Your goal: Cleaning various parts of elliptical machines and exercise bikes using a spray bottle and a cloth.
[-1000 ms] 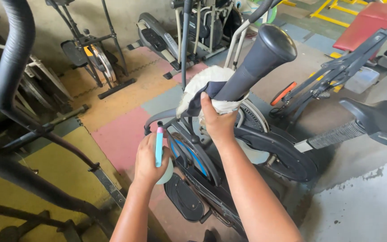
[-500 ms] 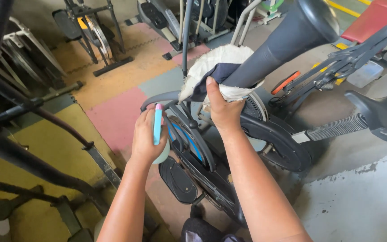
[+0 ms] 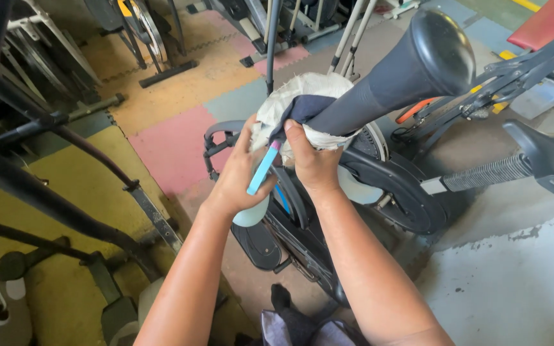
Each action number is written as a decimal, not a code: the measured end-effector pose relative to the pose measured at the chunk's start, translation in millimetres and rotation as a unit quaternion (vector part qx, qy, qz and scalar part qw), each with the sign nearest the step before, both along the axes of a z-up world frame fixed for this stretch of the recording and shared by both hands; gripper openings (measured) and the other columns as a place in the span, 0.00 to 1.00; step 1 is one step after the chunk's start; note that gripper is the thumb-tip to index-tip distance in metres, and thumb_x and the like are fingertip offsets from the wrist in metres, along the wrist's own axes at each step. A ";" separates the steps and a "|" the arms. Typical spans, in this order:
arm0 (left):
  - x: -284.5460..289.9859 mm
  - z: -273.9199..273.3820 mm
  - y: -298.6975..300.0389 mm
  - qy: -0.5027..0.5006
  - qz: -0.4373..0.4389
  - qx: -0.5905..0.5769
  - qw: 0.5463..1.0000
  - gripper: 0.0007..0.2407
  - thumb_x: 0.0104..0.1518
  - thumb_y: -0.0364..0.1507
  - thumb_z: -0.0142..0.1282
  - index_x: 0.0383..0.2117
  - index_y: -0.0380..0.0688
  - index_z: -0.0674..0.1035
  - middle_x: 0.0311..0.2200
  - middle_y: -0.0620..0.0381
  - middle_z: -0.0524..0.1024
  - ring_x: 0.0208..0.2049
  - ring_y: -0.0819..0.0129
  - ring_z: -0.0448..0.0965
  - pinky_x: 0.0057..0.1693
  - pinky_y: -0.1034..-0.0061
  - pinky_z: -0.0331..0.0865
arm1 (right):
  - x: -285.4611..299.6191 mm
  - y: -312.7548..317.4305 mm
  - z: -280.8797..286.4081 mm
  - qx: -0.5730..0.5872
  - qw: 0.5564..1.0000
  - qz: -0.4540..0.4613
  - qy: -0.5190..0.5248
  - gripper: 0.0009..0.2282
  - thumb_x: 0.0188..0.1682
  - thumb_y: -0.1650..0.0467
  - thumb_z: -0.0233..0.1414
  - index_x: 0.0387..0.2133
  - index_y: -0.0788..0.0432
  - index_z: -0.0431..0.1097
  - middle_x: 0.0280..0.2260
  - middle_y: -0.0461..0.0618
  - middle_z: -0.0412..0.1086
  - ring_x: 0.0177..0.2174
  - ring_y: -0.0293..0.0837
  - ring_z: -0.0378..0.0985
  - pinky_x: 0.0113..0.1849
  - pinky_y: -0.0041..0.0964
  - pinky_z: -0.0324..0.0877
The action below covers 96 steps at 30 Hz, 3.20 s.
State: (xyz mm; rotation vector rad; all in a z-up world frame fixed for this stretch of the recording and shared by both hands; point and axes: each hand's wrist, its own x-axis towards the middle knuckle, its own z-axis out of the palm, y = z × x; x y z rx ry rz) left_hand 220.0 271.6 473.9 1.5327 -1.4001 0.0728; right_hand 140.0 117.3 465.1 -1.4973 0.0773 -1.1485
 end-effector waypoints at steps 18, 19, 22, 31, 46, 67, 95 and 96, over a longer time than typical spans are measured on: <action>-1.1 -10.4 -11.5 -0.044 0.077 -0.030 0.996 0.14 0.40 0.23 0.59 0.34 0.30 0.76 0.65 0.30 0.56 0.64 0.30 0.63 0.65 0.57 0.64 | -16.0 35.9 20.7 0.049 0.998 0.000 0.029 0.09 0.53 0.75 0.61 0.41 0.69 0.72 0.39 0.51 0.74 0.38 0.39 0.74 0.43 0.36 0.72; -1.9 -11.0 -11.4 -0.043 0.076 -0.029 0.996 0.14 0.40 0.23 0.59 0.34 0.30 0.76 0.65 0.30 0.56 0.64 0.30 0.63 0.65 0.57 0.64 | -22.0 42.9 30.5 0.049 0.998 -0.002 0.030 0.09 0.53 0.75 0.61 0.41 0.69 0.72 0.39 0.51 0.74 0.38 0.39 0.74 0.43 0.36 0.72; -2.8 -10.6 -13.5 -0.063 0.093 -0.032 0.993 0.11 0.40 0.22 0.60 0.30 0.32 0.76 0.64 0.34 0.57 0.63 0.32 0.63 0.66 0.56 0.64 | -32.3 55.8 57.9 0.016 0.999 -0.044 -0.006 0.17 0.55 0.75 0.58 0.54 0.66 0.63 0.49 0.49 0.70 0.48 0.37 0.73 0.54 0.34 0.68; -0.2 -7.5 -14.9 -0.075 0.125 -0.016 0.989 0.12 0.37 0.23 0.62 0.29 0.33 0.77 0.62 0.36 0.58 0.62 0.34 0.64 0.64 0.56 0.63 | -34.5 60.5 122.1 0.026 0.978 -0.055 -0.200 0.24 0.60 0.76 0.58 0.63 0.68 0.51 0.56 0.56 0.62 0.52 0.42 0.65 0.57 0.36 0.61; 5.7 -38.9 -26.7 -0.029 0.151 0.074 0.985 0.21 0.42 0.27 0.62 0.45 0.30 0.77 0.51 0.28 0.64 0.56 0.31 0.65 0.62 0.52 0.64 | 29.5 -24.0 -13.8 0.039 0.980 0.197 0.001 0.20 0.43 0.74 0.65 0.49 0.59 0.68 0.45 0.45 0.70 0.45 0.38 0.73 0.48 0.36 0.72; -47.0 -190.0 -1.6 0.112 0.072 0.063 0.989 0.23 0.49 0.25 0.59 0.54 0.31 0.72 0.56 0.29 0.71 0.57 0.34 0.71 0.61 0.57 0.66 | -23.2 3.2 -157.7 0.093 0.960 0.100 0.244 0.14 0.48 0.65 0.59 0.43 0.62 0.73 0.33 0.45 0.76 0.32 0.36 0.75 0.35 0.34 0.71; -123.5 -298.9 -71.4 0.055 -0.189 0.526 0.828 0.27 0.47 0.24 0.57 0.60 0.47 0.68 0.55 0.42 0.72 0.51 0.38 0.74 0.53 0.55 0.72 | -213.2 -15.2 -314.4 0.515 0.817 0.066 0.251 0.20 0.53 0.63 0.54 0.55 0.62 0.69 0.40 0.44 0.73 0.38 0.34 0.73 0.39 0.29 0.69; -122.8 -304.6 -81.0 0.042 -0.199 0.529 0.824 0.26 0.48 0.25 0.56 0.59 0.47 0.70 0.54 0.43 0.73 0.51 0.40 0.75 0.53 0.56 0.72 | -217.9 -25.3 -318.4 0.527 0.801 0.069 0.275 0.20 0.54 0.62 0.54 0.54 0.63 0.69 0.38 0.45 0.73 0.37 0.36 0.72 0.37 0.30 0.68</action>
